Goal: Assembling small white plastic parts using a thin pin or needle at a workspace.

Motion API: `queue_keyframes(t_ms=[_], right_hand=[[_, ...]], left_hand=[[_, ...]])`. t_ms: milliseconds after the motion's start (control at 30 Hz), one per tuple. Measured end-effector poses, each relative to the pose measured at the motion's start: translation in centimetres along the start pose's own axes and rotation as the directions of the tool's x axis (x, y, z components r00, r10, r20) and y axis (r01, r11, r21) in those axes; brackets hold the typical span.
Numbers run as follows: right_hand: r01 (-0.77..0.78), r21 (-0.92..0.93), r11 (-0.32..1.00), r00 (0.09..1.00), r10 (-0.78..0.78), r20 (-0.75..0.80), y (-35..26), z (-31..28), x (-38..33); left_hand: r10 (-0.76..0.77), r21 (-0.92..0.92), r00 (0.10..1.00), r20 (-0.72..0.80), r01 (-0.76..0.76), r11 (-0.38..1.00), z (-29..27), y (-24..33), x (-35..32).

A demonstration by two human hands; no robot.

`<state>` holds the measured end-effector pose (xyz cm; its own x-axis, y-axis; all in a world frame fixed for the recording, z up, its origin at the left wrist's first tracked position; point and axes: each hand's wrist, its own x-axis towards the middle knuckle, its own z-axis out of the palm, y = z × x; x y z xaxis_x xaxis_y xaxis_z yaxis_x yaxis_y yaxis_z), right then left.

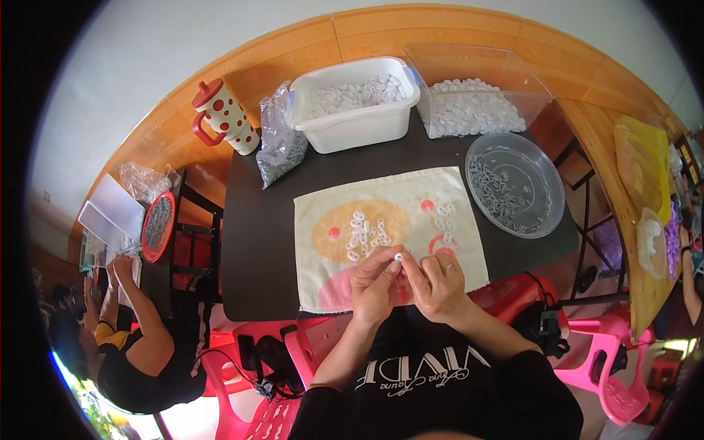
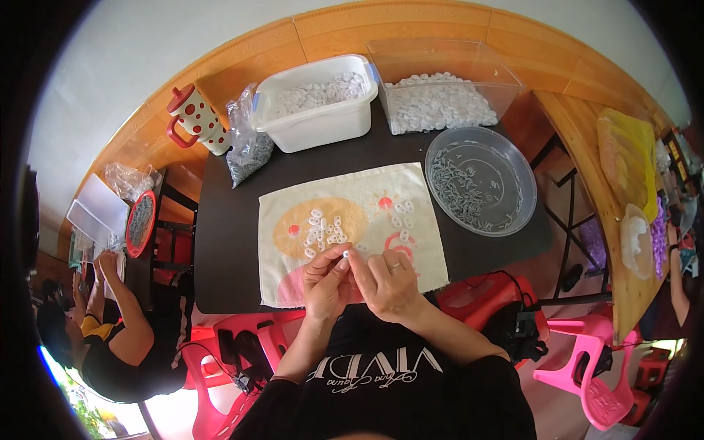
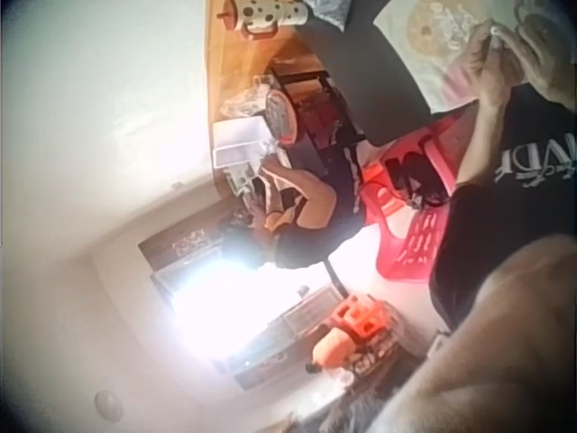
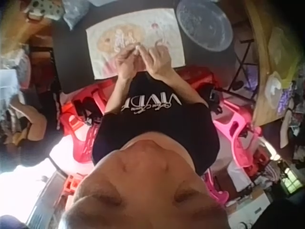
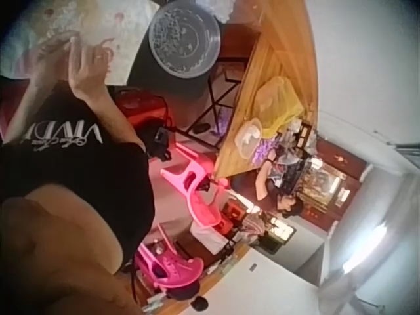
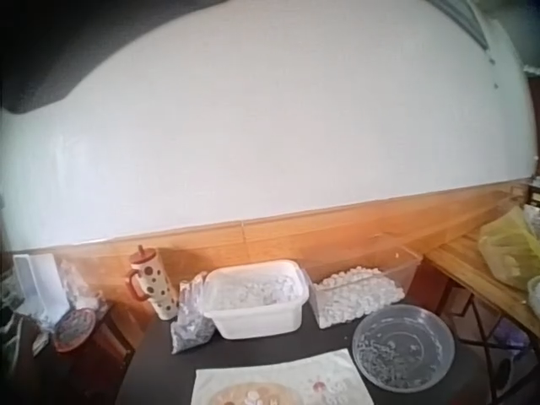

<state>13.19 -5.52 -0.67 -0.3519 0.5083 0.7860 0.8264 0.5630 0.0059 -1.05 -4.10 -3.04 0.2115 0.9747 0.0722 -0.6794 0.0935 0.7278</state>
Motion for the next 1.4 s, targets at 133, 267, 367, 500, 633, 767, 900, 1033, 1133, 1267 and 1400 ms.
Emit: queue_keyframes(t_ms=[133,267,367,500,633,767,900,1033,1133,1267,1400], right_hand=[[0.027,-0.023,0.999,1.000,-0.026,0.016,0.7,-0.3,0.0],[0.033,0.077,0.997,0.997,-0.038,0.067,1.4,-0.8,0.2],[0.019,0.186,0.982,0.993,-0.040,0.110,2.4,-0.9,0.2],[-0.008,0.390,0.921,0.964,-0.096,0.248,3.9,-1.8,1.0],[-0.100,0.516,0.850,0.952,-0.069,0.298,5.1,-2.4,1.2],[-0.199,0.557,0.806,0.938,-0.009,0.348,5.6,-2.1,0.7],[-0.214,0.521,0.826,0.941,0.031,0.337,5.5,-1.9,0.5],[-0.270,0.597,0.755,0.940,0.075,0.332,5.3,-2.5,1.0],[-0.261,0.649,0.715,0.955,0.092,0.283,4.7,-2.5,1.5],[-0.186,0.637,0.749,0.971,0.038,0.238,4.4,-1.9,1.5],[-0.137,0.580,0.803,0.968,-0.016,0.251,4.2,-2.3,2.1]], left_hand=[[0.144,0.115,0.989,0.028,-0.147,0.982,-0.1,-0.5,0.3],[0.184,0.209,0.982,0.035,-0.187,0.960,0.4,-0.4,0.0],[0.228,0.332,0.973,0.028,-0.224,0.916,0.3,-0.6,0.2],[0.260,0.370,0.966,-0.007,-0.239,0.898,0.3,-0.8,0.0],[0.225,0.362,0.974,-0.029,-0.199,0.911,0.4,-0.8,0.0],[0.187,0.245,0.978,-0.091,-0.160,0.956,0.4,-0.6,0.3],[0.131,0.110,0.982,-0.136,-0.116,0.987,0.5,-0.4,0.2],[0.190,0.226,0.980,-0.053,-0.173,0.959,0.1,-0.6,0.2],[0.170,0.253,0.985,-0.007,-0.163,0.954,0.4,-0.4,0.2],[0.112,0.244,0.992,0.066,-0.125,0.962,1.0,0.1,0.1],[0.115,0.305,0.991,0.067,-0.130,0.943,0.5,-0.1,0.1]])
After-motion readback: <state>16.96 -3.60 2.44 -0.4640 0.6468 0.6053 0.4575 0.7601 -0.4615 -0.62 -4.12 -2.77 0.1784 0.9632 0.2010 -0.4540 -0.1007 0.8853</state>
